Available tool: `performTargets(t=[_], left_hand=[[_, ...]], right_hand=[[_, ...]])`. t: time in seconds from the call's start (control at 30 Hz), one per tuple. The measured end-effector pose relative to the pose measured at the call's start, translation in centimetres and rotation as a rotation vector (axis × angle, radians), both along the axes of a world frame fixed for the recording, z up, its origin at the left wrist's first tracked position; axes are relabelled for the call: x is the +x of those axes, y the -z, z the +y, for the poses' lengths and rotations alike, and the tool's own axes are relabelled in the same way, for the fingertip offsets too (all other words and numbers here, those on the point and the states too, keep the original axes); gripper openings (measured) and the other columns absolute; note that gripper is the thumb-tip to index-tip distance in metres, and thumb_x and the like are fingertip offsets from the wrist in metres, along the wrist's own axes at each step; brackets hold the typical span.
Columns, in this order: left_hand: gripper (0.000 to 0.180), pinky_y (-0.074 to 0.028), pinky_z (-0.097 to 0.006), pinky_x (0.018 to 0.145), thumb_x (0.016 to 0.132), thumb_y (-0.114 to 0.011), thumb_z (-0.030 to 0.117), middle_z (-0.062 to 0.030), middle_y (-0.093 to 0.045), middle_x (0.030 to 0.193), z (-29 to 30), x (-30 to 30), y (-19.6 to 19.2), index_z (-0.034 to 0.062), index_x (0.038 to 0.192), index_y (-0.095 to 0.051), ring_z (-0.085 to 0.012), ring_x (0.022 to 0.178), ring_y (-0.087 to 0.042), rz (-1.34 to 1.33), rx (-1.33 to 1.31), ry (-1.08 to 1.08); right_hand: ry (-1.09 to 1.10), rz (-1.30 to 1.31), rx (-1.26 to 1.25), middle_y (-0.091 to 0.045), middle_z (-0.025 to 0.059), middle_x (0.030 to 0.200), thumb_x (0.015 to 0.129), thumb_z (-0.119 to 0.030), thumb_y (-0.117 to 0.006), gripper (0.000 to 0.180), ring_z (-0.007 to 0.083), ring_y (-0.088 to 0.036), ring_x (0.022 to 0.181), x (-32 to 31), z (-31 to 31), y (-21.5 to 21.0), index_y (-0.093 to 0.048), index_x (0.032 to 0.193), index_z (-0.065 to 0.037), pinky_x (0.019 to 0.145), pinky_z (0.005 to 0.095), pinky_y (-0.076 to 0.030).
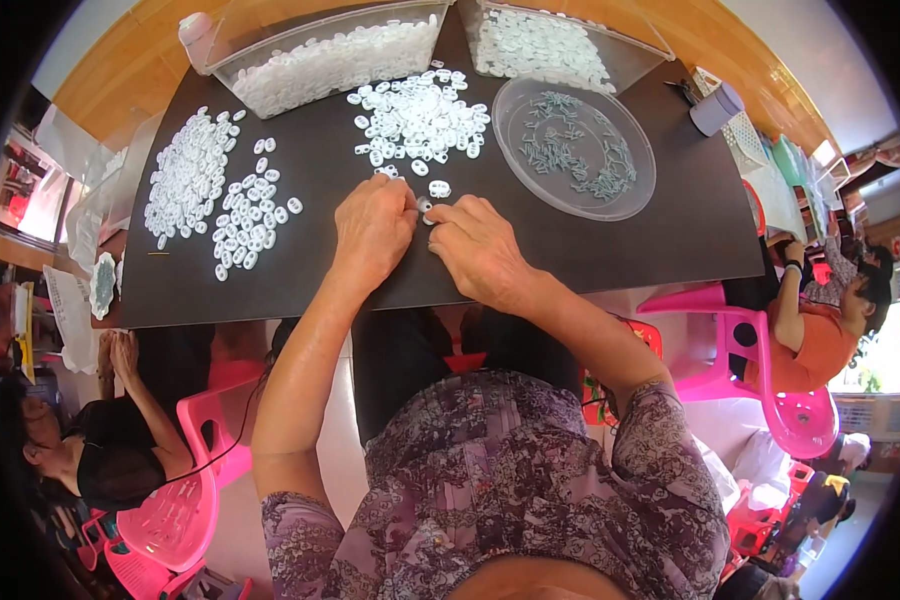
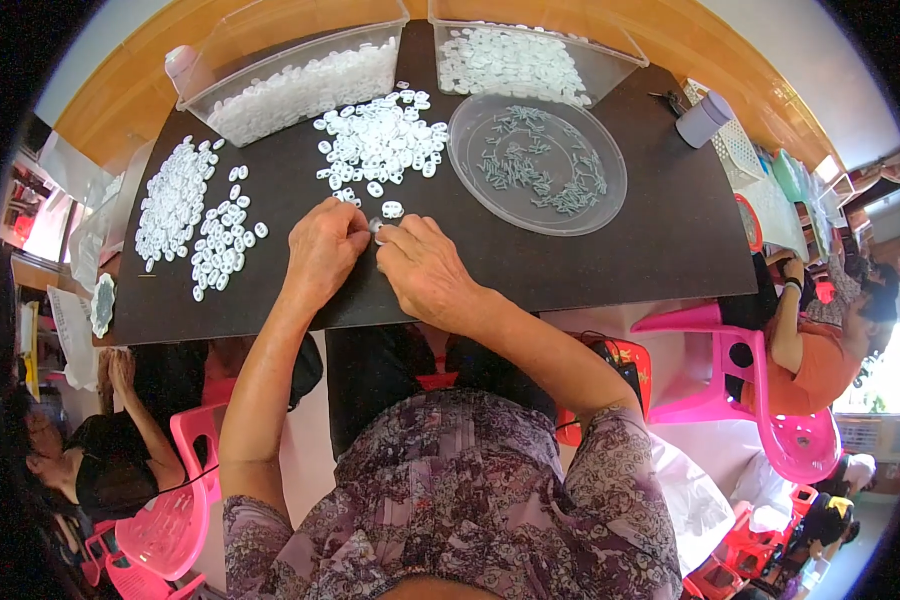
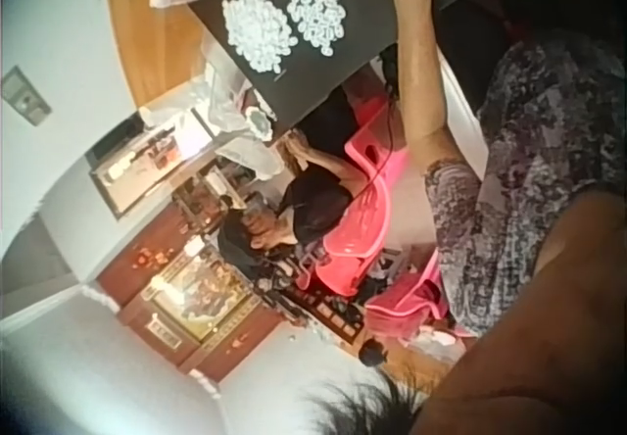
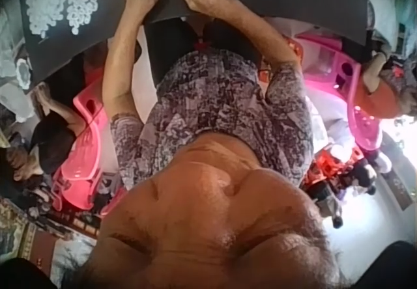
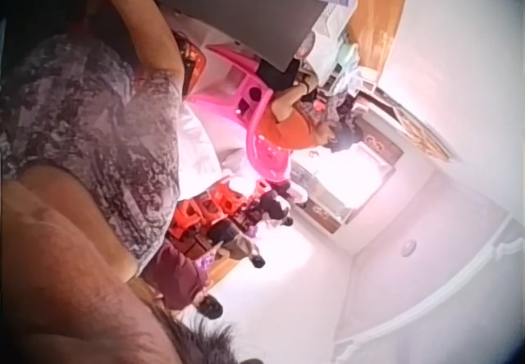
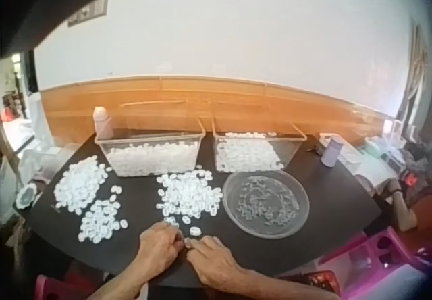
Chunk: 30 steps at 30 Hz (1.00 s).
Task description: Assembling small white plastic components with metal springs at a workbench.
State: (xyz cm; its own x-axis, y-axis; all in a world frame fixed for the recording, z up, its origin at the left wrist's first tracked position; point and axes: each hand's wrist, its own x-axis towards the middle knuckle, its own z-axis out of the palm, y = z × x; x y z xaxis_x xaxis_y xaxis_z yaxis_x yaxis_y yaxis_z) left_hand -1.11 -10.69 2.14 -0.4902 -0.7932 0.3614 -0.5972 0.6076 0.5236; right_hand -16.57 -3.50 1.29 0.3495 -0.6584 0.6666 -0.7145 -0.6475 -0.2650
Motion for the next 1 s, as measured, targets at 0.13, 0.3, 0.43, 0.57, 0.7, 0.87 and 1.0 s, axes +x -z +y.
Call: performTargets(t=[0.13,0.3,0.43,0.57,0.7,0.87,1.0], left_hand=[[0.007,-0.045,-0.037,0.066,0.072,-0.062,0.005,-0.0103,-0.057,0.075,0.1,-0.1,0.0,0.0031,0.079,-0.061,-0.0276,0.075,-0.058,-0.008,0.001,-0.011],[0.017,-0.044,-0.035,0.063,0.074,-0.063,0.005,-0.0083,-0.056,0.074,0.2,-0.4,0.5,0.0084,0.091,-0.065,-0.0256,0.071,-0.058,0.204,-0.034,-0.12],[0.017,-0.045,-0.038,0.059,0.07,-0.067,0.005,-0.0081,-0.053,0.07,-0.3,-0.3,1.0,0.0109,0.085,-0.064,-0.0274,0.07,-0.056,0.199,-0.2,-0.196],[0.016,-0.044,-0.037,0.061,0.074,-0.067,0.011,-0.0085,-0.053,0.07,-0.9,-0.8,0.9,0.0102,0.089,-0.066,-0.0261,0.069,-0.056,0.01,-0.268,-0.191],[0.011,-0.045,-0.039,0.061,0.072,-0.067,0.012,-0.0105,-0.053,0.071,-1.7,-1.7,0.8,0.0091,0.082,-0.066,-0.0278,0.072,-0.057,-0.123,-0.289,-0.185],[0.005,-0.046,-0.038,0.059,0.073,-0.065,0.01,-0.0113,-0.053,0.072,-1.8,-2.0,0.8,0.0064,0.077,-0.063,-0.0281,0.072,-0.057,-0.18,-0.366,-0.138],[0.005,-0.046,-0.037,0.058,0.074,-0.063,0.006,-0.0138,-0.056,0.073,-1.2,-1.5,0.2,0.0025,0.076,-0.061,-0.029,0.069,-0.057,-0.124,-0.459,-0.112]], right_hand=[[-0.006,-0.017,0.014,-0.058,0.013,0.096,0.067,0.001,-0.064,0.013,0.0288,-0.051,0.076,0.1,0.3,-0.2,-0.055,0.077,-0.001,0.068,0.0371,-0.043],[0.002,-0.034,0.024,-0.059,0.0133,0.095,0.068,0.0,-0.065,0.012,0.0288,-0.052,0.076,0.0,0.4,-0.2,-0.056,0.076,-0.001,0.068,0.0369,-0.044],[0.012,-0.067,0.031,-0.06,0.013,0.092,0.068,0.0,-0.065,0.011,0.0289,-0.053,0.076,-0.1,0.4,-0.2,-0.057,0.075,-0.001,0.068,0.0366,-0.044],[0.02,-0.091,0.04,-0.061,0.0123,0.091,0.068,0.0,-0.065,0.01,0.0286,-0.053,0.077,-0.1,0.2,-0.2,-0.057,0.074,-0.001,0.067,0.036,-0.045],[0.018,-0.119,0.067,-0.061,0.0116,0.09,0.069,0.0,-0.066,0.01,0.0283,-0.054,0.076,0.1,0.3,-0.3,-0.057,0.074,-0.001,0.066,0.0354,-0.045],[0.023,-0.18,0.065,-0.062,0.0111,0.089,0.07,0.001,-0.066,0.01,0.0274,-0.055,0.075,-0.1,0.8,-0.9,-0.058,0.076,-0.001,0.064,0.0348,-0.045],[0.089,-0.258,0.042,-0.063,0.0103,0.087,0.071,0.003,-0.064,0.009,0.0253,-0.055,0.071,-0.5,1.2,-1.0,-0.058,0.077,-0.002,0.061,0.0331,-0.045]])
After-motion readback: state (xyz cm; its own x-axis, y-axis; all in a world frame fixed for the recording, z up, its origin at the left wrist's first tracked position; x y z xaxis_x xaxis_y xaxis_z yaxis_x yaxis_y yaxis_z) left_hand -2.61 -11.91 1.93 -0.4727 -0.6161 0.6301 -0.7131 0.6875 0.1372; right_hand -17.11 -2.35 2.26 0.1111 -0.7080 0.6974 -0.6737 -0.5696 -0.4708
